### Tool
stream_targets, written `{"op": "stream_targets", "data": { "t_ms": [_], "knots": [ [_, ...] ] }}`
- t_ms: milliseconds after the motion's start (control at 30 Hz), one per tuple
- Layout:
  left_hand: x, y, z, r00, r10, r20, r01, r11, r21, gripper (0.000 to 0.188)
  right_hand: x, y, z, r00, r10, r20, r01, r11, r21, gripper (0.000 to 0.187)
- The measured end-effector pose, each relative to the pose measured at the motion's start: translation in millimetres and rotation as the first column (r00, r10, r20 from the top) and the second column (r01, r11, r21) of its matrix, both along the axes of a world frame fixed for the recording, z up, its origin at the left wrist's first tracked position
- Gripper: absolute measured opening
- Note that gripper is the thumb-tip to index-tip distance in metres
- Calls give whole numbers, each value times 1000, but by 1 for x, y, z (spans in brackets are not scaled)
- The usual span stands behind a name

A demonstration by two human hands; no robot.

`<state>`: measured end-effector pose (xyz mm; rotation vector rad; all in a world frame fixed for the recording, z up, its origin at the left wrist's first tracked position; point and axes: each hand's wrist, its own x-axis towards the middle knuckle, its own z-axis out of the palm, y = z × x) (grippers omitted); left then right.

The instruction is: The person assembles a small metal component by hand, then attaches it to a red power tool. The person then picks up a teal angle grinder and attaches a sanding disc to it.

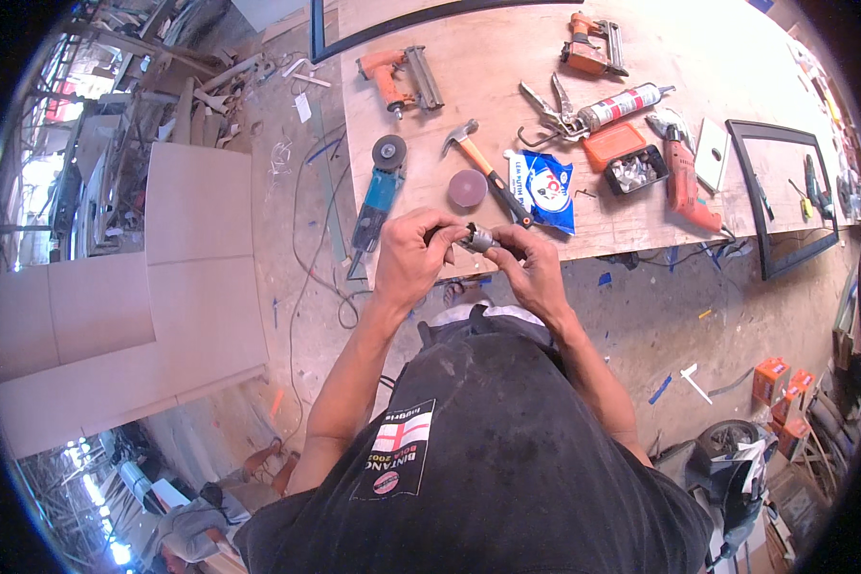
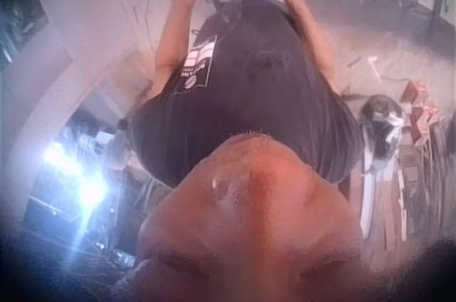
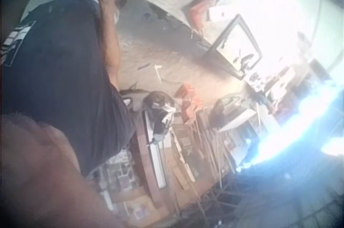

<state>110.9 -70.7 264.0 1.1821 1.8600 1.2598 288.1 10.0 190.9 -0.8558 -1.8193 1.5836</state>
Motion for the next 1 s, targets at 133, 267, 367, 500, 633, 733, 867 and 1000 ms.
{"op": "stream_targets", "data": {
  "t_ms": [133, 267, 367, 500, 633, 733, 867, 1000],
  "knots": [
    [-10, -5, 3, 999, -24, -47, 24, 1000, 11, 6, -9, -8, 0, 1000, -3, -22, 4, 999, 35, 24],
    [-19, -14, -1, 999, -24, -46, 25, 999, 23, 5, -17, -14, 4, 1000, 21, 8, -21, 1000, -15, 23],
    [-24, -16, -3, 996, -39, -83, 41, 999, 27, 4, -20, -16, 6, 999, 48, 10, -46, 995, -93, 23],
    [-23, -18, 8, 999, -43, -13, 43, 999, 5, 5, -23, -14, -8, 990, 77, -119, -106, 960, -259, 23],
    [-23, -20, 15, 995, -71, 73, 71, 997, -6, 7, -26, -13, -20, 971, 106, -213, -175, 925, -336, 22],
    [-27, -24, 13, 991, -82, 109, 87, 996, -35, 9, -29, -14, -22, 961, 109, -255, -206, 896, -394, 23],
    [-30, -31, 16, 984, -97, 149, 107, 993, -57, 11, -35, -15, -22, 959, 106, -263, -215, 877, -430, 21],
    [-35, -35, 13, 991, -120, 56, 122, 992, -27, 13, -40, -15, -28, 938, 116, -328, -261, 859, -442, 22]
  ]
}}
